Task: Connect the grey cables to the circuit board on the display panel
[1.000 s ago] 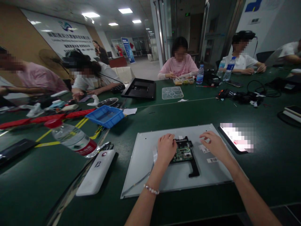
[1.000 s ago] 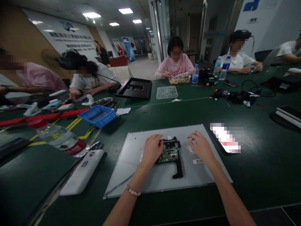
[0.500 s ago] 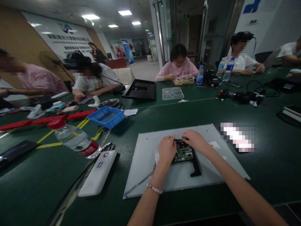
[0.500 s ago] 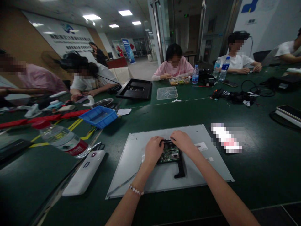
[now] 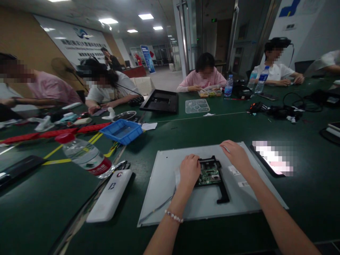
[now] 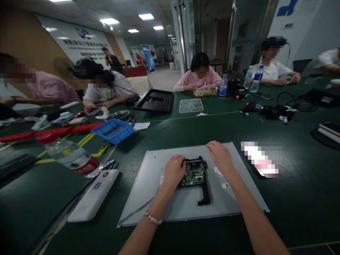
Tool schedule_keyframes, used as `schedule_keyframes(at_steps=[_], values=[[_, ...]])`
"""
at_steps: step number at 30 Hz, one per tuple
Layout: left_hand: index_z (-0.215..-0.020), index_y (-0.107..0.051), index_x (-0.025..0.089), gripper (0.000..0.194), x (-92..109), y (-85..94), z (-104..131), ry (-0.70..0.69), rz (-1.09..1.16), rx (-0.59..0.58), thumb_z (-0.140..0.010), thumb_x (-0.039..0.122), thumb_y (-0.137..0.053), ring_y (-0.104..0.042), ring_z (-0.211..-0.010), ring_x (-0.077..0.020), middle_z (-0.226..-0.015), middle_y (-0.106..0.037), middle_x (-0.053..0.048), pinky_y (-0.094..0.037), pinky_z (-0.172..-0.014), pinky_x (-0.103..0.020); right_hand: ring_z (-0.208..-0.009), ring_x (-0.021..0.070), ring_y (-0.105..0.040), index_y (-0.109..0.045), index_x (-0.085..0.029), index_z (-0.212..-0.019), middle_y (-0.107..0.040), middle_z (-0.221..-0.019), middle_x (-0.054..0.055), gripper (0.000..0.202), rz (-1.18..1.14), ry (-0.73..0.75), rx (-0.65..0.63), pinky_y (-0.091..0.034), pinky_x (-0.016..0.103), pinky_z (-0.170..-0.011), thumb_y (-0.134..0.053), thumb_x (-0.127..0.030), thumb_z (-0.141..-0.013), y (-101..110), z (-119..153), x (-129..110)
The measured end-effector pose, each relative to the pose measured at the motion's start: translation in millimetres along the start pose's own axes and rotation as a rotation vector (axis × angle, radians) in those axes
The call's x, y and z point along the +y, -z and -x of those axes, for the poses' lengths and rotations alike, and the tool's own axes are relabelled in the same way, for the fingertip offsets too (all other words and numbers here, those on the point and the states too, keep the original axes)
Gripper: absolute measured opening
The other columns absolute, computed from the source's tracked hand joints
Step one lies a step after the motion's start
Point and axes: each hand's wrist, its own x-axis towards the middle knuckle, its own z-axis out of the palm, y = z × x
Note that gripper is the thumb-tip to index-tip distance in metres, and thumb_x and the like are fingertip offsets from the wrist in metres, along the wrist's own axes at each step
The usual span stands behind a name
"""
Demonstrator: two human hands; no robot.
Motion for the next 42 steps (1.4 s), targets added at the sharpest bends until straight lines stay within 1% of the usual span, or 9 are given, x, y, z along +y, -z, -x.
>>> schedule_keyframes(at_steps=[4, 6, 14, 22, 26, 30, 32, 36, 42], values=[[-0.093, -0.06, 0.02, 0.018, 0, -0.5, 0, 0.0, -0.006, 0.01, -0.085, 0.014, -0.045, -0.052, -0.094, -0.0188, -0.094, -0.06, -0.004, -0.039, -0.084, -0.029, -0.088, 0.0185, -0.059, -0.066, -0.02, -0.087, -0.065, -0.092, 0.005, 0.018, 0.069, -0.022, -0.205, -0.042, 0.028, -0.077, -0.048, -0.018, -0.084, -2, 3, 22], [-0.093, -0.06, 0.02, 0.018, 0, -0.7, 0, -0.004, -0.008, 0.019, -0.085, 0.015, -0.045, -0.052, -0.094, -0.0185, -0.093, -0.06, -0.004, -0.039, -0.084, -0.028, -0.089, 0.0179, -0.059, -0.067, -0.02, -0.087, -0.066, -0.092, 0.005, 0.019, 0.047, -0.012, -0.271, -0.042, 0.028, -0.079, -0.049, -0.018, -0.082, -4, 3, 28], [-0.091, -0.061, 0.02, 0.018, -1, -0.5, -1, -0.017, 0.0, 0.043, -0.086, 0.016, -0.044, -0.053, -0.091, -0.0179, -0.09, -0.06, -0.004, -0.039, -0.083, -0.028, -0.098, 0.0199, -0.057, -0.065, -0.02, -0.099, -0.065, -0.104, 0.007, 0.022, -0.028, 0.061, -0.272, -0.043, 0.033, -0.086, -0.056, -0.026, -0.08, -2, 2, 37], [-0.088, -0.06, 0.019, 0.017, -1, 0.9, -2, -0.037, -0.011, 0.046, -0.086, 0.016, -0.044, -0.053, -0.089, -0.0186, -0.089, -0.06, -0.004, -0.04, -0.08, -0.029, -0.091, 0.0184, -0.059, -0.066, -0.02, -0.09, -0.066, -0.094, 0.005, 0.019, 0.05, 0.062, -0.274, -0.043, 0.029, -0.081, -0.048, -0.021, -0.086, -8, 2, 37], [-0.09, -0.06, 0.02, 0.017, -1, 0.4, -1, -0.042, -0.005, 0.042, -0.085, 0.015, -0.045, -0.053, -0.089, -0.0187, -0.09, -0.06, -0.004, -0.039, -0.08, -0.029, -0.088, 0.0184, -0.06, -0.066, -0.02, -0.09, -0.067, -0.093, 0.004, 0.02, 0.077, 0.036, -0.192, -0.044, 0.029, -0.078, -0.046, -0.022, -0.087, -3, 3, 26], [-0.091, -0.06, 0.02, 0.016, -2, -0.4, -2, -0.039, 0.011, 0.037, -0.084, 0.015, -0.047, -0.053, -0.09, -0.0186, -0.092, -0.061, -0.004, -0.039, -0.082, -0.029, -0.095, 0.0185, -0.057, -0.063, -0.019, -0.1, -0.066, -0.102, 0.006, 0.022, 0.054, 0.101, -0.074, -0.042, 0.03, -0.084, -0.045, -0.021, -0.089, -4, 2, -1], [-0.092, -0.06, 0.02, 0.016, -3, -0.7, -2, -0.032, 0.02, 0.029, -0.083, 0.015, -0.047, -0.053, -0.091, -0.0184, -0.093, -0.061, -0.004, -0.039, -0.083, -0.028, -0.098, 0.018, -0.056, -0.063, -0.018, -0.1, -0.065, -0.103, 0.006, 0.021, 0.041, 0.175, -0.093, -0.04, 0.03, -0.087, -0.046, -0.018, -0.088, -7, 2, -17], [-0.093, -0.06, 0.02, 0.017, -3, -0.6, -3, -0.009, 0.035, 0.004, -0.083, 0.015, -0.048, -0.053, -0.093, -0.0181, -0.094, -0.061, -0.004, -0.039, -0.085, -0.028, -0.096, 0.0188, -0.056, -0.064, -0.018, -0.089, -0.065, -0.096, 0.006, 0.016, 0.081, 0.253, -0.222, -0.039, 0.031, -0.088, -0.049, -0.013, -0.085, -15, 1, -39], [-0.093, -0.06, 0.02, 0.017, -2, 2.0, -2, -0.002, 0.044, -0.01, -0.084, 0.014, -0.047, -0.053, -0.095, -0.0182, -0.094, -0.061, -0.004, -0.039, -0.086, -0.028, -0.095, 0.0196, -0.056, -0.065, -0.018, -0.093, -0.065, -0.091, 0.008, 0.02, 0.1, 0.206, -0.294, -0.038, 0.031, -0.088, -0.047, -0.012, -0.086, -18, 1, -42]])
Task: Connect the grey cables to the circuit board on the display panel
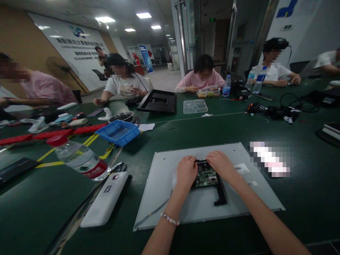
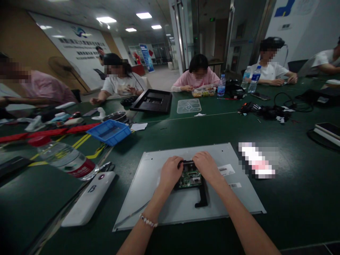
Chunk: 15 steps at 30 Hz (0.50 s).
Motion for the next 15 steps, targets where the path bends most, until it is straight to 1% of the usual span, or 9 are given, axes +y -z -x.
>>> schedule_keyframes(at_steps=[4, 10, 15], values=[[-0.092, -0.06, 0.02, 0.017, 2, 1.4, 0, 0.017, -0.008, -0.011, -0.085, 0.014, -0.047, -0.052, -0.095, -0.0183, -0.094, -0.061, -0.004, -0.039, -0.086, -0.029, -0.094, 0.019, -0.056, -0.065, -0.018, -0.093, -0.064, -0.093, 0.008, 0.021, -0.037, -0.041, -0.034, -0.04, 0.03, -0.086, -0.047, -0.011, -0.086, -4, 0, 3], [-0.094, -0.06, 0.02, 0.017, 2, 2.2, 0, 0.02, -0.009, -0.026, -0.085, 0.015, -0.046, -0.052, -0.096, -0.0185, -0.095, -0.061, -0.005, -0.039, -0.086, -0.029, -0.095, 0.0171, -0.055, -0.064, -0.017, -0.097, -0.063, -0.095, 0.007, 0.021, -0.136, -0.072, 0.016, -0.04, 0.028, -0.087, -0.046, -0.016, -0.087, -11, 1, 6], [-0.095, -0.06, 0.019, 0.018, 2, 2.3, -1, 0.027, -0.01, -0.027, -0.085, 0.015, -0.046, -0.052, -0.096, -0.0187, -0.095, -0.061, -0.005, -0.038, -0.086, -0.029, -0.094, 0.017, -0.056, -0.064, -0.016, -0.098, -0.064, -0.095, 0.007, 0.022, -0.16, -0.067, 0.035, -0.04, 0.028, -0.087, -0.045, -0.016, -0.087, -9, 2, 6]])
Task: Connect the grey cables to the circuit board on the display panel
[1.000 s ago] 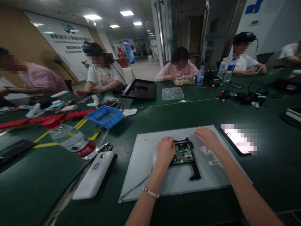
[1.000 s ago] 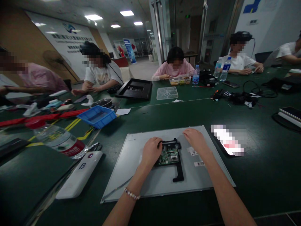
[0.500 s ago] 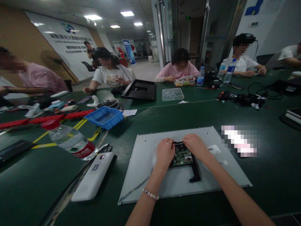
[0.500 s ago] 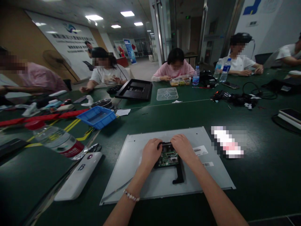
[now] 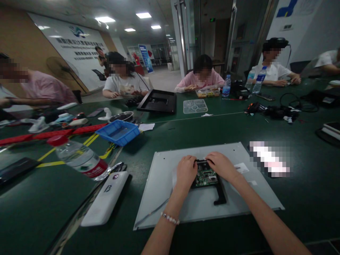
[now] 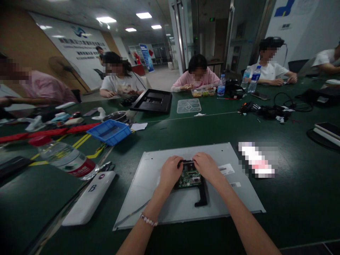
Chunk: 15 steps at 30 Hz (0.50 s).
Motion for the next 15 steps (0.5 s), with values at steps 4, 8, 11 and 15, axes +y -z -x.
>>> schedule_keyframes(at_steps=[4, 8, 11, 15], values=[[-0.094, -0.06, 0.02, 0.017, -0.1, 0.4, 0.3, -0.002, 0.001, -0.002, -0.085, 0.015, -0.047, -0.052, -0.095, -0.0187, -0.095, -0.061, -0.005, -0.039, -0.085, -0.029, -0.094, 0.0177, -0.056, -0.064, -0.016, -0.097, -0.065, -0.095, 0.007, 0.021, 0.011, 0.003, 0.013, -0.041, 0.029, -0.087, -0.045, -0.016, -0.087, 3.0, 0.8, -1.6], [-0.095, -0.06, 0.02, 0.018, 0.6, 1.6, 0.9, -0.001, 0.006, 0.003, -0.085, 0.015, -0.047, -0.052, -0.096, -0.0187, -0.096, -0.061, -0.005, -0.039, -0.086, -0.029, -0.095, 0.0179, -0.056, -0.065, -0.017, -0.096, -0.065, -0.096, 0.007, 0.021, 0.015, 0.012, 0.031, -0.041, 0.029, -0.087, -0.046, -0.016, -0.086, 3.8, 0.8, -1.7], [-0.096, -0.061, 0.02, 0.019, 1.8, 2.6, 1.2, 0.007, 0.011, -0.005, -0.085, 0.015, -0.046, -0.052, -0.097, -0.0188, -0.096, -0.061, -0.005, -0.038, -0.086, -0.029, -0.093, 0.0178, -0.056, -0.066, -0.017, -0.095, -0.065, -0.095, 0.007, 0.021, 0.031, 0.022, 0.011, -0.041, 0.029, -0.087, -0.047, -0.016, -0.086, 4.9, 0.5, -2.0], [-0.095, -0.061, 0.02, 0.018, 2.6, 2.2, 1.1, 0.022, 0.003, -0.008, -0.085, 0.015, -0.047, -0.052, -0.096, -0.0189, -0.096, -0.061, -0.005, -0.039, -0.086, -0.029, -0.094, 0.0182, -0.056, -0.066, -0.017, -0.094, -0.065, -0.094, 0.007, 0.021, 0.07, 0.022, -0.025, -0.04, 0.029, -0.086, -0.046, -0.015, -0.087, 7.2, 0.2, -3.0]])
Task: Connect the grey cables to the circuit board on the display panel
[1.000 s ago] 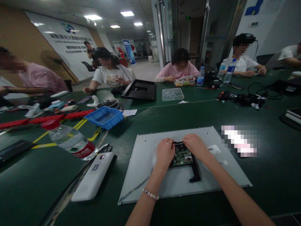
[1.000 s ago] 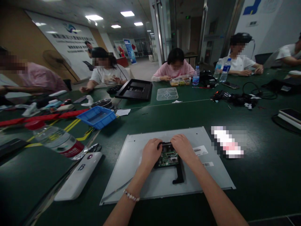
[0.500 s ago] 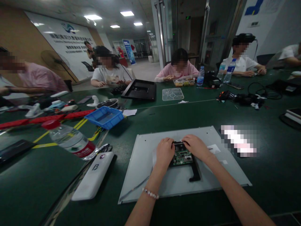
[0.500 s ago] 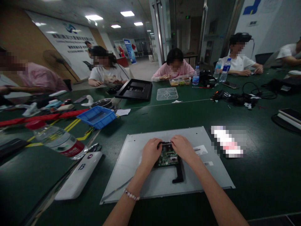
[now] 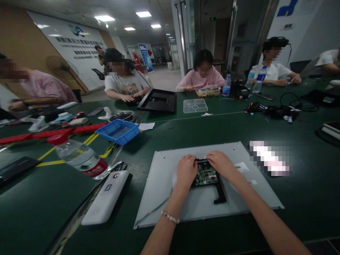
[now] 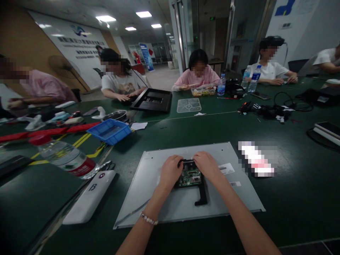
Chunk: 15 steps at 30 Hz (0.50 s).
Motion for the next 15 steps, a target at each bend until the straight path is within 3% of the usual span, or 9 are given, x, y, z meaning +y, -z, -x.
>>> schedule_keyframes(at_steps=[15], values=[[-0.095, -0.061, 0.02, 0.018, -1.0, -2.0, -0.3, -0.02, -0.014, 0.015, -0.085, 0.015, -0.046, -0.052, -0.096, -0.0189, -0.096, -0.061, -0.005, -0.038, -0.086, -0.029, -0.096, 0.018, -0.055, -0.066, -0.017, -0.096, -0.065, -0.098, 0.008, 0.023, -0.054, -0.017, 0.057, -0.041, 0.031, -0.088, -0.046, -0.016, -0.087, -2.9, 0.1, 1.1]])
